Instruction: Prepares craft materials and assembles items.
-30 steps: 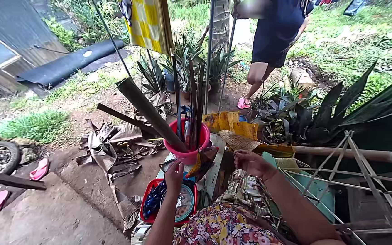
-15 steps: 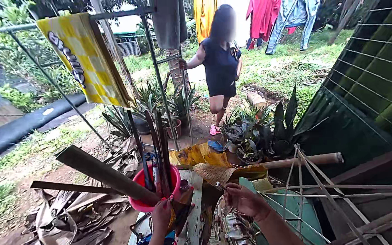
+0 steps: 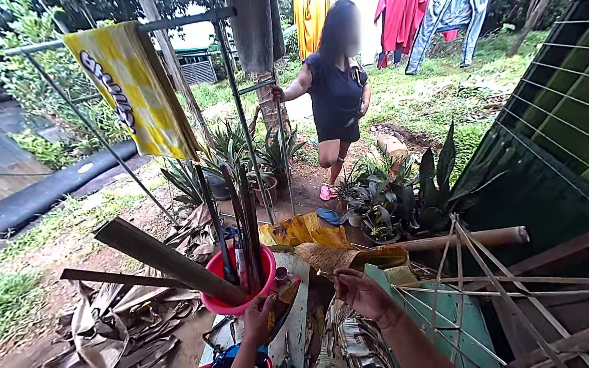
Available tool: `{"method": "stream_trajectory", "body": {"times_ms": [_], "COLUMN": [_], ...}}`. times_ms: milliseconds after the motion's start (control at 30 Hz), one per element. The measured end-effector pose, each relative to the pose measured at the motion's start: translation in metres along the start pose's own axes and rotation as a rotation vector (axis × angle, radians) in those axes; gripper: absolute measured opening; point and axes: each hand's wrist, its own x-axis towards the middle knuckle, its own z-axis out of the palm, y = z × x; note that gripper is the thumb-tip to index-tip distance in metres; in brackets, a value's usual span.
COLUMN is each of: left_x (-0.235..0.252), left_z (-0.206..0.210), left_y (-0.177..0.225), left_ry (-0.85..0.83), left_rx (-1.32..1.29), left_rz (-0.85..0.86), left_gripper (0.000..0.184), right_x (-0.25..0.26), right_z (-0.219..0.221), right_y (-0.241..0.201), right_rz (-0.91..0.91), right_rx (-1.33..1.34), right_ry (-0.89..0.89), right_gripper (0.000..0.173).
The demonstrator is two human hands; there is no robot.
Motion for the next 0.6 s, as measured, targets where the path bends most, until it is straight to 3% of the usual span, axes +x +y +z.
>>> {"method": "stream_trajectory", "body": {"times_ms": [167, 333, 467, 600], "left_x": [-0.007, -0.017, -0.03, -0.043], "left_z": [-0.015, -0.044, -0.063, -0.073], "left_y": [0.068, 0.165, 0.233, 0.273], "left_ry": [0.012, 0.015, 0.049, 0.087], "left_rx": [-0.133, -0.196, -0.332, -0.398], "left_rz": [0.15, 0.263, 0.233, 0.185], "left_gripper": [0.013, 0.012, 0.007, 0.005], "right_x": [-0.011, -0.014, -0.013, -0.008], "right_z": [0.016, 0.042, 0.073, 0.097], "right_y": [-0.01, -0.022, -0.035, -0.042], "right_rz": [-0.119, -0.464, -0.734, -0.899], "right_rx": [-0.179, -0.52, -0.705, -0.755], "right_ry": [-0.016, -0.21, -0.295, -0.274], "right_gripper": [0.013, 0.013, 0.015, 0.014]}}
